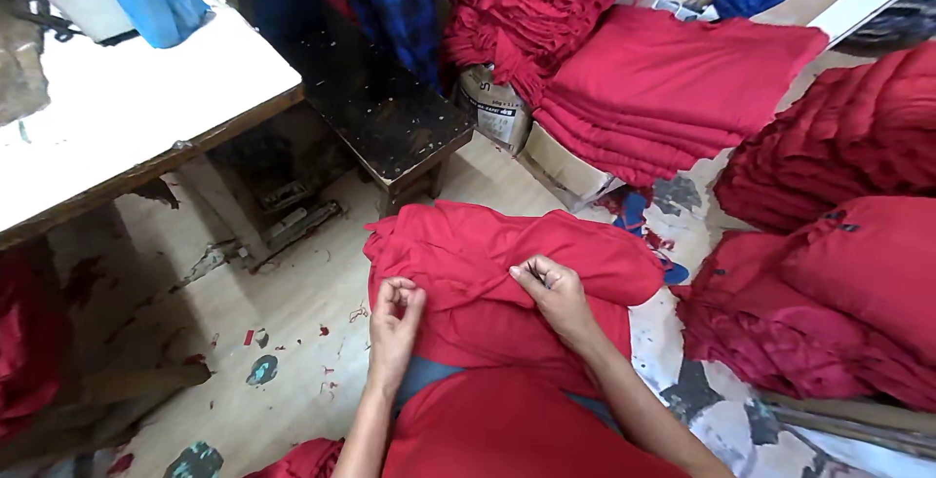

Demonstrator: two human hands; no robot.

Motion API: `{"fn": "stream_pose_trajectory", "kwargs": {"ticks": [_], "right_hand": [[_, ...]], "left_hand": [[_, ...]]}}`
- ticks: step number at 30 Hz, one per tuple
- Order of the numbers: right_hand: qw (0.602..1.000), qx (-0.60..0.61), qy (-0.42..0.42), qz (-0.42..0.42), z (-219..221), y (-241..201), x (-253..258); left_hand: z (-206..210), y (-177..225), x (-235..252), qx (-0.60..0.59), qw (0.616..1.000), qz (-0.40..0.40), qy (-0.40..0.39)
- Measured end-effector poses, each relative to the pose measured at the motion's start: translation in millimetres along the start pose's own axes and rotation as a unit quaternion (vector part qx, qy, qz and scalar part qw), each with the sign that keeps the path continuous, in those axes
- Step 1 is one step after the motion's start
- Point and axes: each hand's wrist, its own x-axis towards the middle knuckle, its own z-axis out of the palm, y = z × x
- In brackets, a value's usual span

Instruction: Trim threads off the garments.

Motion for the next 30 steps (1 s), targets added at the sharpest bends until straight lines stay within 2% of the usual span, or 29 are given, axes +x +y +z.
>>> {"fn": "stream_pose_trajectory", "kwargs": {"ticks": [1,3,4,5,6,8,10,12,14,16,18,20,22,24,25,27,30], "right_hand": [[1.000,0.005,-0.001,0.004,1,-1,0],[1.000,0.019,-0.004,0.010,4,-3,0],[1.000,0.026,-0.005,0.013,5,-4,0],[0.999,0.030,-0.004,0.013,5,-5,0],[0.999,0.031,-0.001,0.011,5,-5,0],[1.000,0.029,0.002,0.009,2,-3,1],[1.000,0.025,-0.007,0.014,0,-1,0],[0.999,0.028,-0.018,0.024,2,0,-2],[0.998,0.040,-0.019,0.033,6,1,-3],[0.999,0.037,-0.028,0.026,7,1,-4],[0.997,-0.054,-0.062,0.006,1,-3,-8],[0.966,-0.235,-0.105,0.025,-10,-13,-15],[0.927,-0.348,-0.117,0.081,-21,-15,-26],[0.908,-0.383,-0.093,0.139,-39,-11,-39],[0.903,-0.390,-0.076,0.165,-49,-9,-47],[0.898,-0.390,-0.030,0.201,-68,-2,-63],[0.912,-0.353,0.052,0.201,-85,10,-86]], "left_hand": [[2,2,-3,0.071,0.996,0.042,-0.030],[7,3,-5,0.228,0.961,0.125,-0.091],[10,-1,-4,0.276,0.943,0.152,-0.105],[12,-5,-4,0.280,0.942,0.150,-0.103],[14,-6,-4,0.242,0.959,0.114,-0.095],[12,-3,2,0.092,0.993,0.011,-0.071],[8,0,8,-0.049,0.995,-0.064,-0.052],[6,1,11,-0.102,0.989,-0.093,-0.052],[6,1,10,-0.105,0.988,-0.094,-0.065],[1,3,8,-0.067,0.990,-0.079,-0.100],[-7,7,8,-0.003,0.991,-0.060,-0.118],[-16,7,11,0.042,0.995,-0.052,-0.075],[-28,2,15,0.075,0.996,-0.055,0.010],[-38,-2,18,0.173,0.981,-0.053,0.073],[-39,-1,18,0.245,0.965,-0.045,0.079],[-28,7,18,0.339,0.939,0.014,0.053],[16,24,19,0.327,0.934,0.138,-0.029]]}}
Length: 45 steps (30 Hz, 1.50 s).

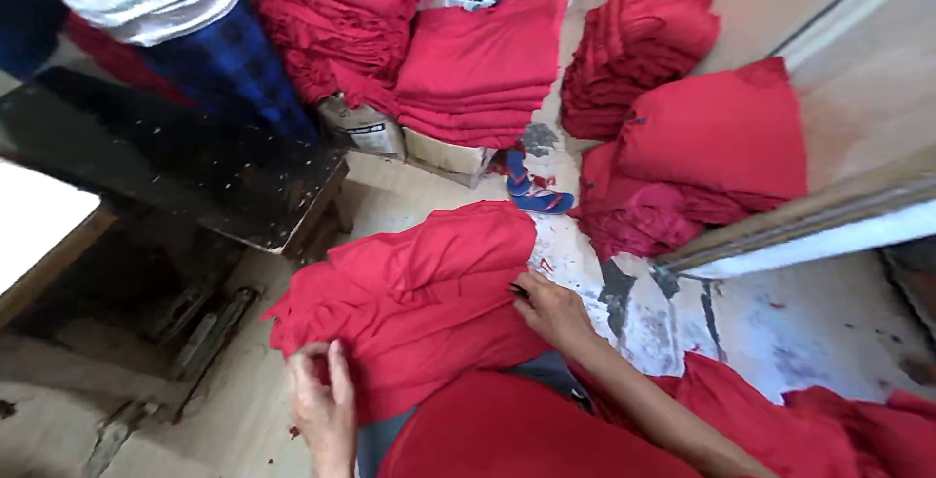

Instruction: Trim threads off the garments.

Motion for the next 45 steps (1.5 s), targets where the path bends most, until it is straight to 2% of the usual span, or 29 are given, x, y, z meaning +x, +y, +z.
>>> {"fn": "stream_pose_trajectory", "kwargs": {"ticks": [2,5,6,8,10,12,14,16,18,21,23,25,28,33,36,38,41,45], "right_hand": [[0.995,0.069,0.058,-0.033,5,10,-9],[0.976,0.131,0.129,-0.120,14,8,-18],[0.968,0.139,0.147,-0.148,16,6,-20],[0.959,0.128,0.174,-0.181,21,7,-22],[0.968,0.075,0.186,-0.152,23,13,-22],[0.985,0.029,0.161,-0.058,20,23,-22],[0.992,0.009,0.120,0.036,15,37,-22],[0.990,0.012,0.100,0.095,12,51,-24],[0.988,0.035,0.093,0.120,12,59,-28],[0.984,0.090,0.098,0.119,14,63,-30],[0.984,0.102,0.082,0.119,13,62,-32],[0.984,0.109,0.086,0.115,11,64,-32],[0.967,0.169,0.116,0.149,3,69,-24],[0.939,0.267,0.159,0.148,12,77,15],[0.945,0.277,0.144,0.100,34,79,41],[0.951,0.264,0.126,0.100,41,78,50],[0.942,0.271,0.162,0.115,40,92,47],[0.918,0.270,0.217,0.191,26,143,19]], "left_hand": [[25,31,8,-0.084,0.987,0.095,-0.100],[66,73,15,-0.131,0.925,0.212,-0.287],[80,83,15,-0.124,0.905,0.245,-0.323],[106,91,14,-0.111,0.884,0.318,-0.325],[115,95,18,-0.114,0.895,0.349,-0.254],[111,94,29,-0.101,0.925,0.322,-0.176],[103,82,40,-0.028,0.954,0.270,-0.128],[95,67,48,0.074,0.966,0.201,-0.147],[91,61,49,0.126,0.964,0.144,-0.186],[97,74,42,0.068,0.963,0.198,-0.169],[106,89,33,-0.034,0.939,0.249,-0.235],[122,101,23,-0.098,0.892,0.290,-0.333],[148,102,5,-0.085,0.847,0.305,-0.428],[167,81,-9,-0.103,0.856,0.313,-0.399],[166,81,-7,-0.118,0.862,0.297,-0.393],[164,78,-7,-0.120,0.865,0.291,-0.391],[162,75,-6,-0.123,0.865,0.283,-0.396],[162,75,-6,-0.127,0.863,0.280,-0.400]]}}
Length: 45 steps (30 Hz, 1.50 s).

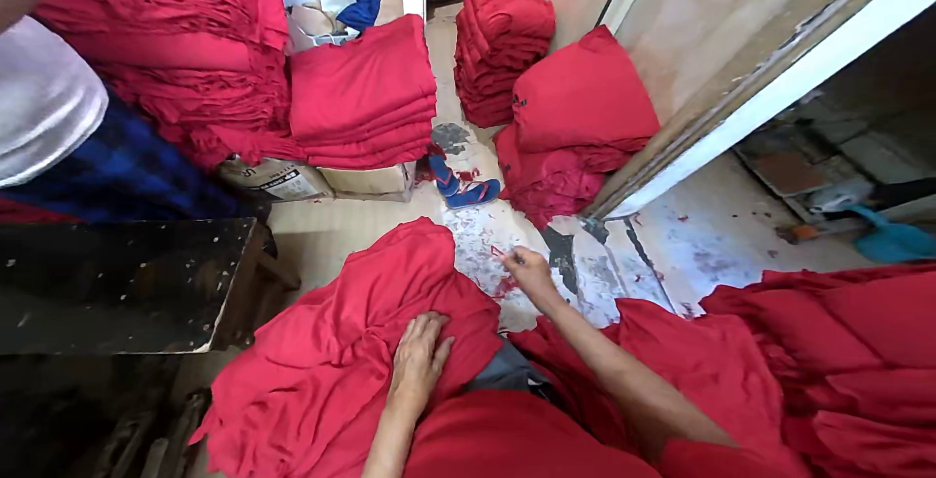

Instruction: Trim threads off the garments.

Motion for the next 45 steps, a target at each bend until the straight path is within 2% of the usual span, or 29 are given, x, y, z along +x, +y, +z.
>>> {"fn": "stream_pose_trajectory", "kwargs": {"ticks": [3,6,8,11,12,14,17,20,22,23,25,27,29,32,34,36,38,40,43,45], "right_hand": [[0.991,0.027,0.103,0.075,-41,34,-1],[0.971,0.076,0.197,0.111,-57,48,-14],[0.982,0.072,0.167,0.057,-53,38,-28],[0.999,0.004,0.014,-0.051,-25,4,-58],[0.997,-0.030,-0.034,-0.066,-14,-7,-65],[0.987,-0.103,-0.084,-0.094,6,-23,-75],[0.979,-0.139,-0.070,-0.128,26,-28,-80],[0.967,-0.126,0.000,-0.222,29,-23,-80],[0.942,-0.120,0.039,-0.310,24,-21,-81],[0.929,-0.125,0.037,-0.346,21,-20,-83],[0.911,-0.133,-0.021,-0.390,15,-16,-88],[0.903,-0.125,-0.091,-0.400,12,-4,-90],[0.922,-0.079,-0.094,-0.367,11,3,-92],[0.951,-0.027,-0.052,-0.302,6,-5,-89],[0.954,-0.018,-0.052,-0.295,9,-17,-87],[0.946,-0.043,-0.082,-0.312,16,-30,-86],[0.936,-0.100,-0.131,-0.310,25,-44,-85],[0.935,-0.111,-0.140,-0.305,32,-48,-84],[0.943,-0.036,-0.088,-0.318,26,-49,-81],[0.942,0.021,-0.067,-0.328,17,-45,-81]], "left_hand": [[0,4,6,-0.005,1.000,-0.016,-0.006],[-3,15,17,0.005,0.995,-0.087,-0.047],[-4,21,28,0.028,0.991,-0.116,-0.064],[-8,25,39,0.051,0.987,-0.128,-0.082],[-8,26,40,0.054,0.989,-0.121,-0.073],[-7,26,36,0.061,0.996,-0.069,-0.002],[-16,25,30,0.072,0.989,0.018,0.125],[-34,17,24,0.074,0.975,0.034,0.206],[-45,8,15,0.076,0.976,0.006,0.206],[-49,2,9,0.082,0.980,-0.016,0.180],[-53,-6,-4,0.101,0.989,-0.075,0.082],[-53,-9,-13,0.123,0.987,-0.100,0.039],[-56,-5,-19,0.129,0.984,-0.098,0.071],[-56,6,-28,0.106,0.975,-0.111,0.158],[-53,18,-30,0.044,0.971,-0.146,0.183],[-52,30,-27,-0.090,0.967,-0.204,0.121],[-51,36,-19,-0.222,0.942,-0.250,0.011],[-45,38,-10,-0.335,0.894,-0.290,-0.066],[-34,42,2,-0.499,0.786,-0.354,-0.085],[-28,41,7,-0.580,0.723,-0.367,-0.078]]}}
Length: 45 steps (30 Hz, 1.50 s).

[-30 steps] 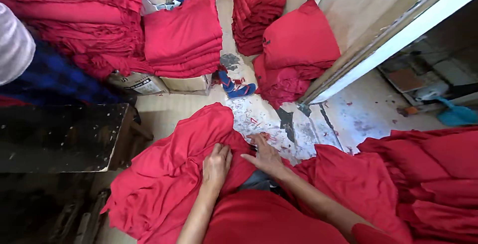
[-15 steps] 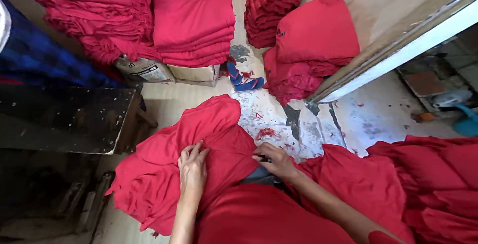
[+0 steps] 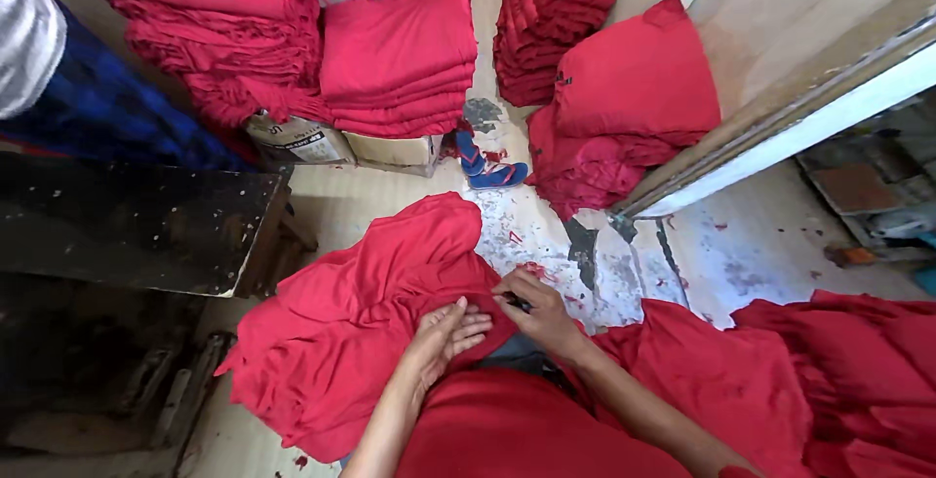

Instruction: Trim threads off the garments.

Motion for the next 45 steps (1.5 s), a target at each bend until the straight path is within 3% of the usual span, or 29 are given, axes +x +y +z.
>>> {"fn": "stream_pose_trajectory", "kwargs": {"ticks": [2,5,9,15,18,24,31,35,38,41,45], "right_hand": [[1.000,0.015,0.013,-0.001,-8,4,-7],[1.000,0.007,0.005,0.008,-12,10,-16],[0.999,-0.007,-0.034,0.010,-7,14,-21],[0.998,-0.014,-0.062,-0.001,-1,8,-14],[0.995,-0.027,-0.095,-0.001,-4,10,-11],[0.988,0.023,-0.052,0.142,-7,-4,-1],[0.995,-0.039,-0.032,0.087,21,-10,9],[0.986,0.053,-0.009,0.159,19,-12,18],[0.969,0.136,-0.083,0.189,-1,-6,17],[0.960,0.107,-0.174,0.189,-17,-6,11],[0.964,0.023,-0.172,0.200,-20,-9,6]], "left_hand": [[5,0,9,-0.079,0.997,0.016,0.010],[16,5,26,-0.175,0.973,0.066,0.135],[9,7,43,-0.209,0.947,0.112,0.215],[4,6,25,-0.075,0.991,0.032,0.103],[5,2,30,-0.083,0.987,0.034,0.130],[4,3,33,-0.134,0.979,0.053,0.145],[0,-6,31,-0.080,0.988,0.086,0.103],[0,-9,30,-0.092,0.981,0.107,0.133],[0,-8,30,-0.126,0.976,0.110,0.140],[1,-8,31,-0.135,0.976,0.105,0.138],[2,-8,33,-0.142,0.974,0.112,0.136]]}}
